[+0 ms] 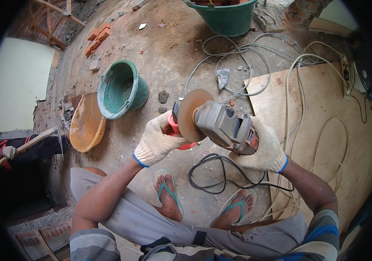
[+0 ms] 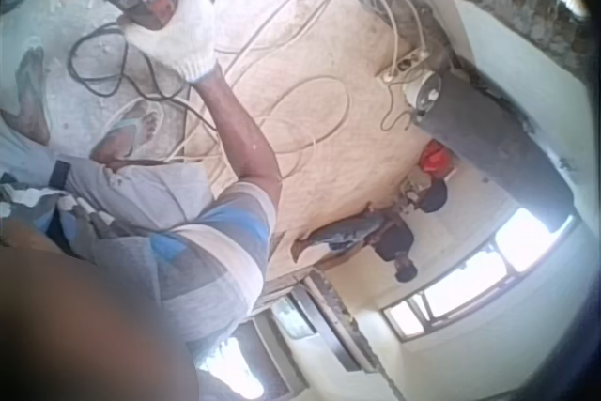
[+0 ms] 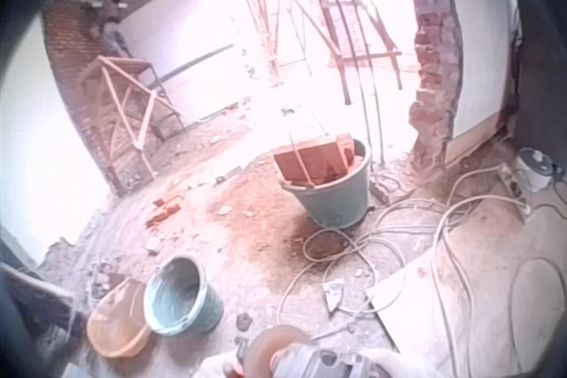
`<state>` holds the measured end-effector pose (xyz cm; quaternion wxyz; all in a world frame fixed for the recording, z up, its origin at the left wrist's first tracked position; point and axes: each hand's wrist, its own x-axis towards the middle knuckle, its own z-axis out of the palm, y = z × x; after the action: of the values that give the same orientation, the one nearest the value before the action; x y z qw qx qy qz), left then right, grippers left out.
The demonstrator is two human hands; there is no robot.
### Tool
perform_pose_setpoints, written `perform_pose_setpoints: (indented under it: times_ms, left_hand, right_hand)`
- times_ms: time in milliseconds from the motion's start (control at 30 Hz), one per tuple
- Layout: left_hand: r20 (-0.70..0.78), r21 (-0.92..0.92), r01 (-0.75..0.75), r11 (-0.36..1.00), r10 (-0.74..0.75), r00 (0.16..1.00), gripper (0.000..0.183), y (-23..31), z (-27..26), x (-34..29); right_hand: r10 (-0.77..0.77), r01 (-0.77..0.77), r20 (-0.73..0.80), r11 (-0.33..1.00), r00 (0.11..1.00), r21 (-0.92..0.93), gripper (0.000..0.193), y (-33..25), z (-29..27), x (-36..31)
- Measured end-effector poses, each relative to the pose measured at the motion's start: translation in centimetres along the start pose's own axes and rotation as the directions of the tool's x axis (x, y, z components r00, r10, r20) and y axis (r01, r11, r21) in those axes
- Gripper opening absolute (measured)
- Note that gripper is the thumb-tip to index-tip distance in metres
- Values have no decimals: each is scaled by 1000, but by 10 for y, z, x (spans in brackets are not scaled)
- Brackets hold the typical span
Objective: The person plugs in an angle grinder and uses it to grind a red plastic tool bit while sitting on the floor. Sparks are visible during the grinding process. The person then unplugs the grinder and sets it down.
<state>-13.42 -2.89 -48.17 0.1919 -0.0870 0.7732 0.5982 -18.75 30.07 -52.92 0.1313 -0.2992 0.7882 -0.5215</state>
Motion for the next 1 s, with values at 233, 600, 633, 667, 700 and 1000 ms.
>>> perform_pose_setpoints:
  times_ms: [233,600,633,667,700,1000]
  left_hand:
    - [-85,-66,-162,985,156,984,58,0,10,0]
    - [23,-76,54,996,-52,998,55,-3,-3,2]
    - [22,-72,63,995,-62,998,54,-2,-2,3]
    - [15,-62,68,996,-67,998,54,-1,-1,3]
    - [9,-62,61,996,-60,998,53,0,0,3]
    - [-14,-16,25,1000,-25,1000,57,0,1,4]
  right_hand:
    - [22,-23,3,998,1000,53,94,-1,2,3]
    - [34,-32,-46,999,998,32,89,-2,-2,4]
    - [21,-20,-48,1000,999,17,88,-3,-2,4]
    - [8,-6,-53,1000,999,26,88,-3,-1,4]
    - [-9,10,-62,1000,998,27,88,-3,-1,4]
    - [1,-1,-50,1000,999,9,89,-5,-1,5]
